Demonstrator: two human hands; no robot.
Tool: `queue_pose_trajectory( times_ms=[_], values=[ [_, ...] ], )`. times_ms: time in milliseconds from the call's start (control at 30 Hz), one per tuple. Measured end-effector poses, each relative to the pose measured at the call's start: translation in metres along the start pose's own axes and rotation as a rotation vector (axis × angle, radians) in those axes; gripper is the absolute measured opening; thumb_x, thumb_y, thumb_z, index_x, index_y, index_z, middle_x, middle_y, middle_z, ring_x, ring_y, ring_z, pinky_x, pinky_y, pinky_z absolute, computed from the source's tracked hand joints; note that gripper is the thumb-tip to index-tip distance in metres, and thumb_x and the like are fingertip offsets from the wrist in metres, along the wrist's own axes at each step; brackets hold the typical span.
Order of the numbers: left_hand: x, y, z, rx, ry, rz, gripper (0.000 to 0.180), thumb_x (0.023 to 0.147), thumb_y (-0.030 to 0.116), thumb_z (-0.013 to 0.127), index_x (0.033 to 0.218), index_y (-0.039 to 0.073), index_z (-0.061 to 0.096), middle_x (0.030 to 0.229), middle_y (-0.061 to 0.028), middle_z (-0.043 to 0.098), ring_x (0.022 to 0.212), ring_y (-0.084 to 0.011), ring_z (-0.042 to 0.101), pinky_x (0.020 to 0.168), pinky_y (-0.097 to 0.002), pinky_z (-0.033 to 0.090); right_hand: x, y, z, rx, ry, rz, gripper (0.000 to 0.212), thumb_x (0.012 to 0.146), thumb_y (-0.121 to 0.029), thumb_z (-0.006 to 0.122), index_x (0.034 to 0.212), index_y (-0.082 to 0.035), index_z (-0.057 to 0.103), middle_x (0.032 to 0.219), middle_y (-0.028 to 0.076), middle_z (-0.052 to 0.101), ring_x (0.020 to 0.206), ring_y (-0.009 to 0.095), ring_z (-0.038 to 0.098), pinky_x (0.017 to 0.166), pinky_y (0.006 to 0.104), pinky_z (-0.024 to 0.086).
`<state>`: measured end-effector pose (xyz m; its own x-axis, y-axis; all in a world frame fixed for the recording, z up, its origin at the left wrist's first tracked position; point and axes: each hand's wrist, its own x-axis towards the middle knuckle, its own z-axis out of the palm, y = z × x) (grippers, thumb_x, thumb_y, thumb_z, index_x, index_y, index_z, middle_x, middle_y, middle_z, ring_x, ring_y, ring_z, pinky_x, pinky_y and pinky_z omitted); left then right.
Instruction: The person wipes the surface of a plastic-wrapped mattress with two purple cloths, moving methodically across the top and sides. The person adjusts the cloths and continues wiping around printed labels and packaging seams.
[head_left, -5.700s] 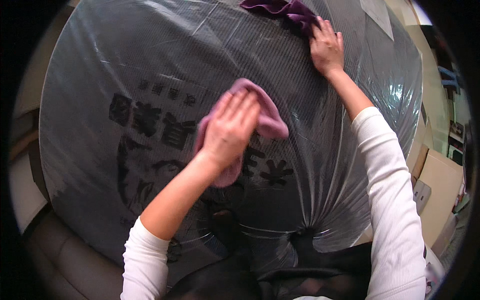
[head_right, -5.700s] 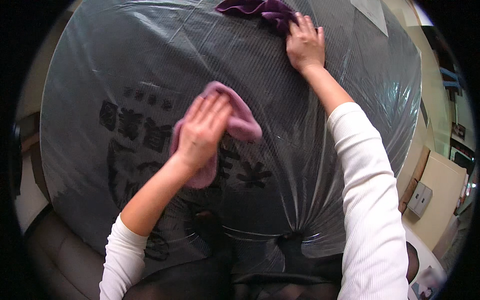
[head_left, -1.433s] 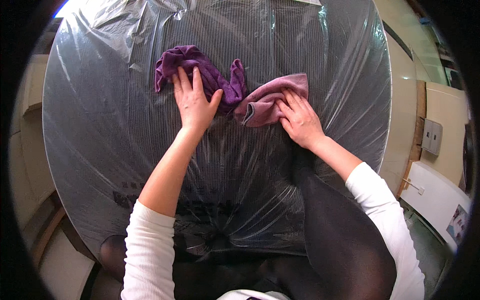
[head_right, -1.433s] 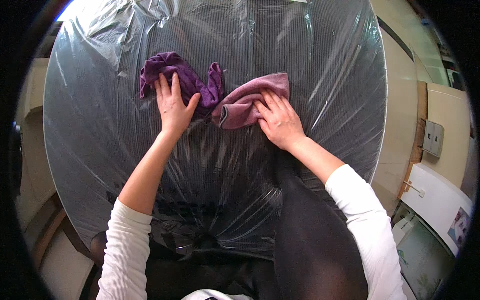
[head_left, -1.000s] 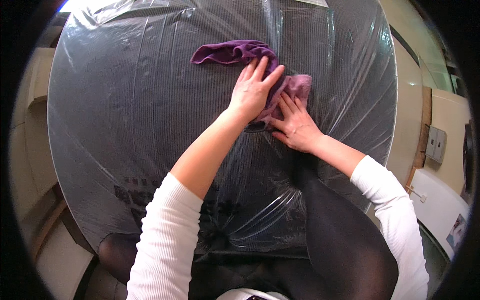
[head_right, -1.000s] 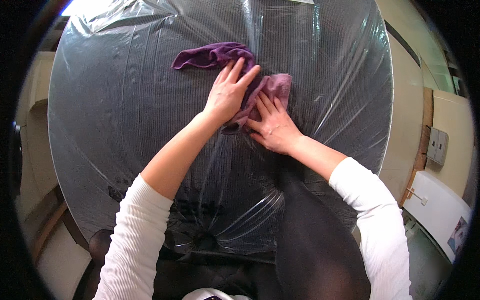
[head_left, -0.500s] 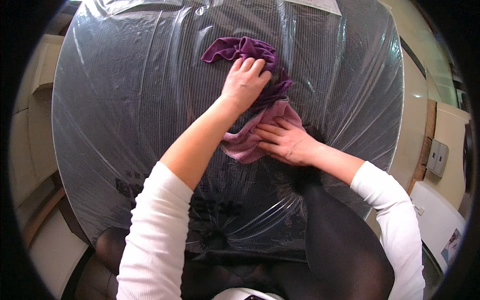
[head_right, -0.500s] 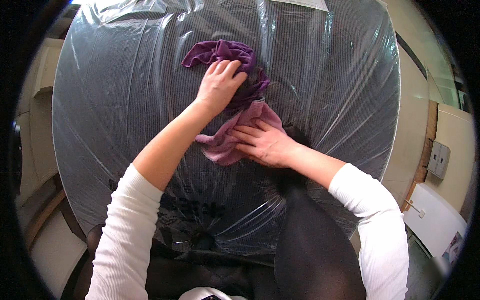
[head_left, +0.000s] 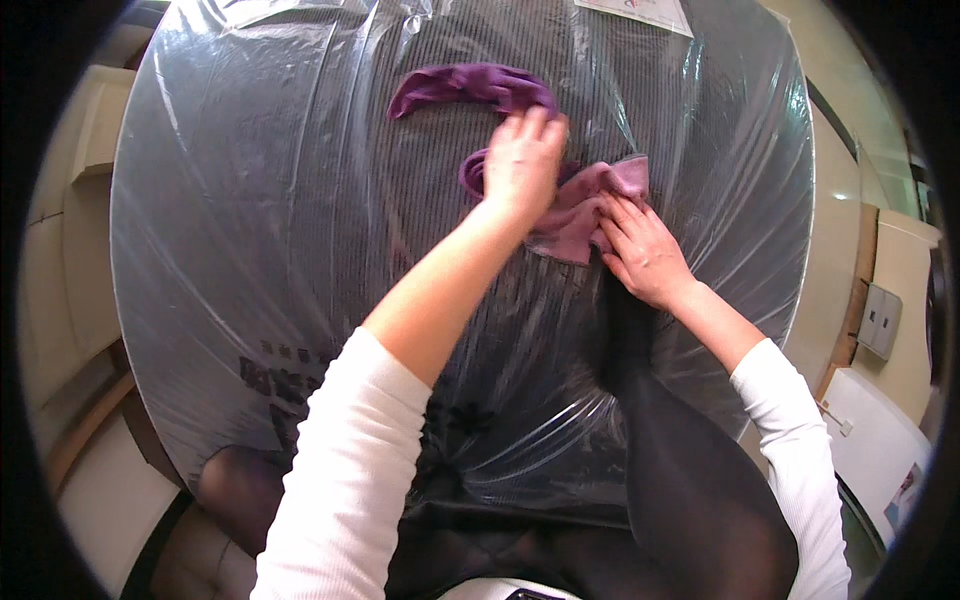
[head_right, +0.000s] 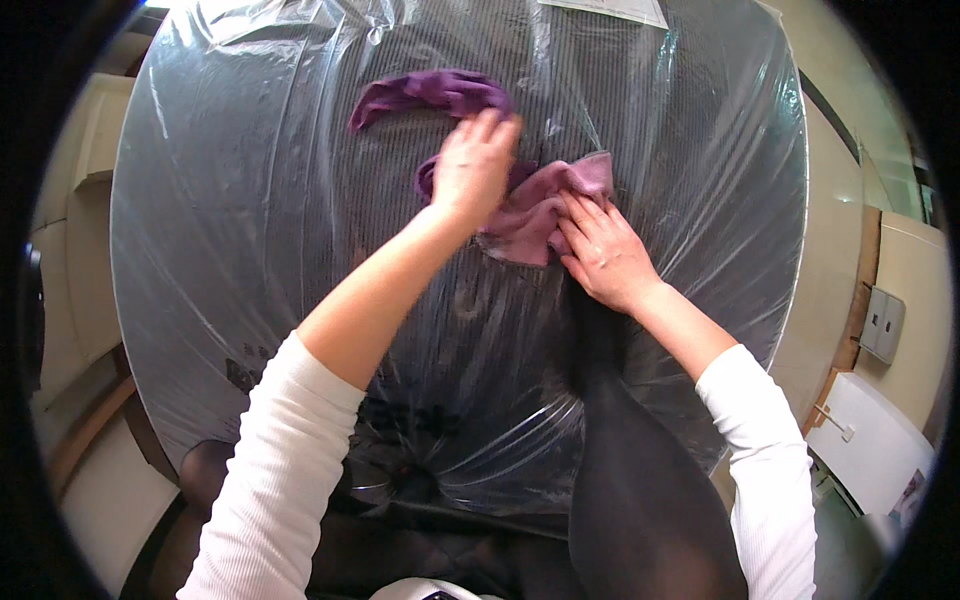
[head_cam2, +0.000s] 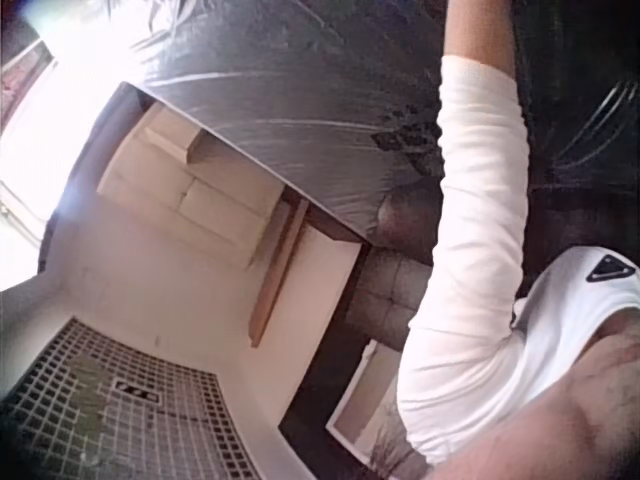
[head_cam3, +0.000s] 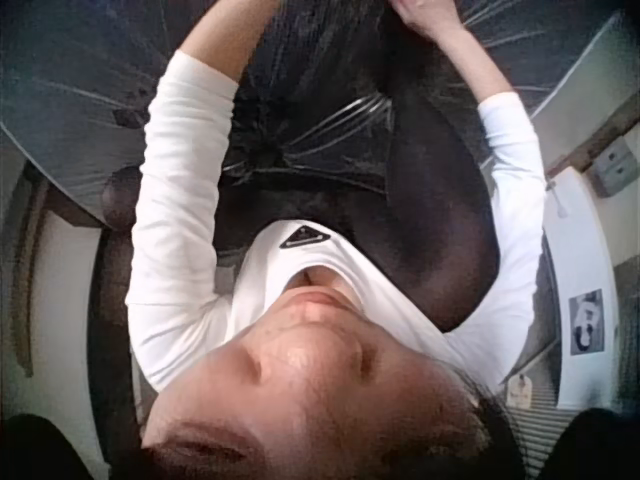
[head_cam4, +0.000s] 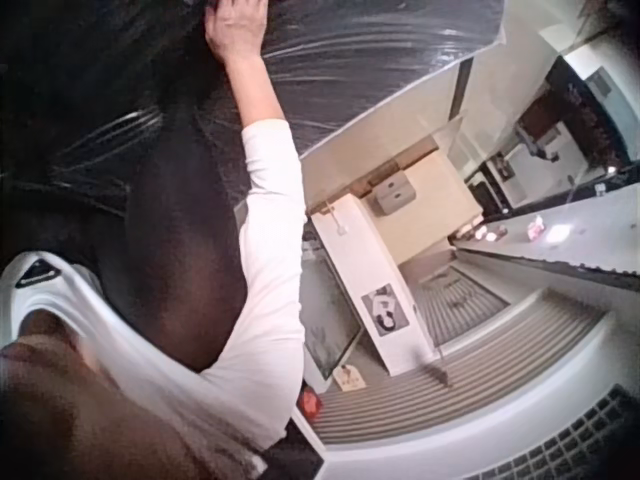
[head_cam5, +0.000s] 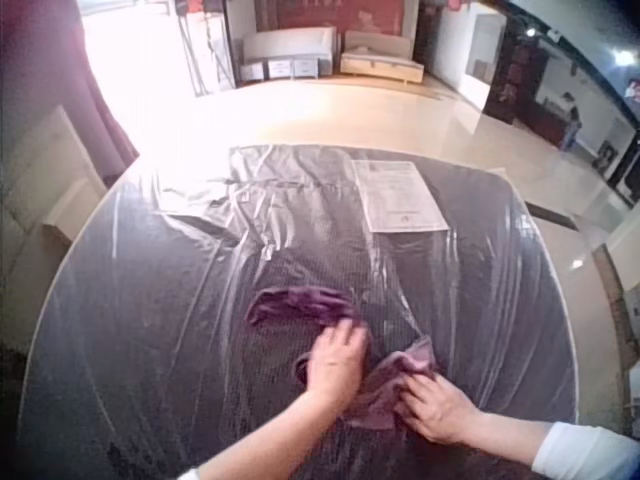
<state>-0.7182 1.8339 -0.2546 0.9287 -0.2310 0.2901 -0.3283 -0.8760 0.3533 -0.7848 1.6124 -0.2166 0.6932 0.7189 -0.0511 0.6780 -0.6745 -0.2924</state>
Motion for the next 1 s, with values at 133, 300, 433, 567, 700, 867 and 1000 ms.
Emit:
queue_pose_trajectory(
  times_ms=[133,300,433,567,700,867,1000],
  values=[
    [0.006,0.035,0.015,-0.170,-0.247,0.285,0.039,0.079,0.014,0.062,0.117,0.010,0.065,0.121,-0.0110,0.059,0.115,-0.0306,0.056,0.098,-0.0417,0.046,0.007,-0.002,0.003,-0.037,-0.009,-0.004,0.050,0.081,-0.020,0.069,0.124,0.002,0.058,0.142,0.020,0.048,0.138,0.035,0.039,0.115,0.0491,0.030],
    [0.018,-0.014,0.001,-0.113,-0.098,0.358,0.033,0.082,0.012,0.058,0.113,0.010,0.069,0.127,-0.0105,0.059,0.120,-0.0301,0.055,0.103,-0.0415,0.042,0.003,0.005,0.002,-0.033,0.008,-0.047,0.051,0.081,-0.018,0.069,0.125,0.004,0.057,0.142,0.020,0.048,0.137,0.034,0.041,0.113,0.0500,0.032],
    [0.006,-0.093,-0.035,0.020,0.039,0.207,0.034,0.085,0.005,0.053,0.115,0.006,0.068,0.128,-0.0117,0.061,0.119,-0.0329,0.057,0.102,-0.0419,0.045,0.006,0.010,0.000,-0.037,0.056,-0.103,0.049,0.079,-0.016,0.070,0.123,0.002,0.059,0.144,0.018,0.048,0.136,0.032,0.044,0.113,0.0496,0.033],
    [-0.038,-0.167,-0.077,0.218,0.076,0.004,0.035,0.084,0.003,0.055,0.117,0.007,0.067,0.132,-0.0109,0.060,0.123,-0.0305,0.056,0.105,-0.0414,0.042,0.002,0.027,0.005,-0.111,0.088,-0.067,0.044,0.080,-0.018,0.068,0.122,-0.004,0.062,0.142,0.014,0.051,0.133,0.028,0.047,0.112,0.0482,0.035],
    [-0.095,-0.209,-0.092,0.187,0.118,-0.322,0.041,0.090,0.006,0.054,0.131,0.007,0.060,0.136,-0.0140,0.056,0.124,-0.0339,0.053,0.107,-0.0418,0.041,0.008,0.054,0.005,-0.177,0.136,0.045,0.046,0.082,-0.019,0.065,0.126,-0.005,0.059,0.142,0.014,0.051,0.132,0.028,0.048,0.109,0.0465,0.037],
    [-0.064,-0.157,-0.053,-0.079,0.094,-0.341,0.044,0.093,0.016,0.058,0.137,0.010,0.056,0.140,-0.0224,0.051,0.132,-0.0372,0.047,0.110,-0.0414,0.037,0.018,0.078,0.010,-0.250,0.054,0.366,0.058,0.092,-0.031,0.058,0.142,-0.006,0.045,0.153,0.014,0.038,0.142,0.029,0.036,0.114,0.0482,0.031],
    [-0.001,-0.091,-0.016,-0.297,0.088,-0.238,0.044,0.091,0.021,0.061,0.133,0.008,0.058,0.133,-0.0238,0.055,0.125,-0.0397,0.051,0.106,-0.0451,0.040,0.031,0.054,0.012,-0.183,-0.029,0.139,0.055,0.089,-0.031,0.061,0.137,-0.007,0.050,0.154,0.013,0.038,0.143,0.030,0.034,0.112,0.0483,0.031]
  ],
)
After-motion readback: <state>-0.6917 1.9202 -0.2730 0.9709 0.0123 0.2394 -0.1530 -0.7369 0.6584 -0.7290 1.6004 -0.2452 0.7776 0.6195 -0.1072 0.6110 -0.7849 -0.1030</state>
